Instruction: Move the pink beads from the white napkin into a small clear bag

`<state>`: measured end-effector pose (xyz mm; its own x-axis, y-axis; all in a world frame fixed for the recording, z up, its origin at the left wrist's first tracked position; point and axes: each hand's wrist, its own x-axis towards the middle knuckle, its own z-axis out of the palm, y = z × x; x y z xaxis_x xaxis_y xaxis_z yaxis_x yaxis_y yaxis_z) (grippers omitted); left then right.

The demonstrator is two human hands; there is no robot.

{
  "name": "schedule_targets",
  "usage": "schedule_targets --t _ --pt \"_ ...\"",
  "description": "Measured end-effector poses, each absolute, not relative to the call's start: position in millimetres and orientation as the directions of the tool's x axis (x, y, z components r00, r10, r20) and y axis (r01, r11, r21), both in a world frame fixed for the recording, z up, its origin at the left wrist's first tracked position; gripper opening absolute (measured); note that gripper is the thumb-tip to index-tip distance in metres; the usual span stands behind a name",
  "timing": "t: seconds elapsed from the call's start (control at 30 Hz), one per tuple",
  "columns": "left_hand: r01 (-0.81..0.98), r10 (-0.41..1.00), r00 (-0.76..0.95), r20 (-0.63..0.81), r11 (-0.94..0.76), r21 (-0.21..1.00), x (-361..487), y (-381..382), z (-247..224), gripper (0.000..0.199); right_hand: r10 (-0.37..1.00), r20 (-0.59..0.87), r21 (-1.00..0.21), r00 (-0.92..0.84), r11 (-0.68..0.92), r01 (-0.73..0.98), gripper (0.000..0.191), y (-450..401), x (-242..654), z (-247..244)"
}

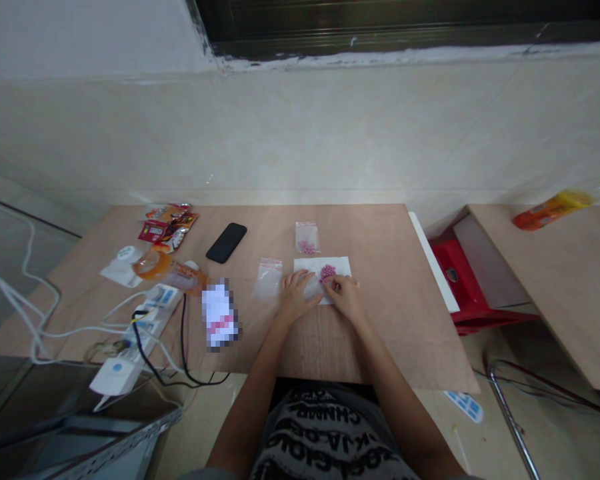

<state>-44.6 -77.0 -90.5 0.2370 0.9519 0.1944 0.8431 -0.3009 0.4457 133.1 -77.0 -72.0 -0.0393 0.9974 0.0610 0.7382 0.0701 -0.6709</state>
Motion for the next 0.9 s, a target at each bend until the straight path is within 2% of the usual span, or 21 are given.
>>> schedule_targets --t 0.27,0.5,0.67,0.9 --pt "0.821 0.944 0.256 0.208 -0.325 0.47 -44.8 -77.7 -89.3 0.06 0.981 0.082 -0.712 -0.178 0.183 0.678 0.023 -72.9 137.2 -80.3" --pt "0.822 0.959 0.227 0.17 -0.282 0.494 -44.2 -77.4 -87.2 0.061 0.998 0.056 -0.654 -0.04 0.067 0.753 0.023 -75.3 135.0 -77.3" --pt "0.818 0.957 0.23 0.177 -0.289 0.498 -45.0 -77.6 -86.9 0.059 0.998 0.058 -0.57 -0.018 0.048 0.821 0.022 -75.8 132.3 -77.7" --pt "0.811 0.956 0.228 0.183 -0.291 0.508 -46.3 -77.1 -86.2 0.059 0.998 0.053 -0.529 -0.026 0.05 0.847 0.023 -73.1 128.1 -79.5"
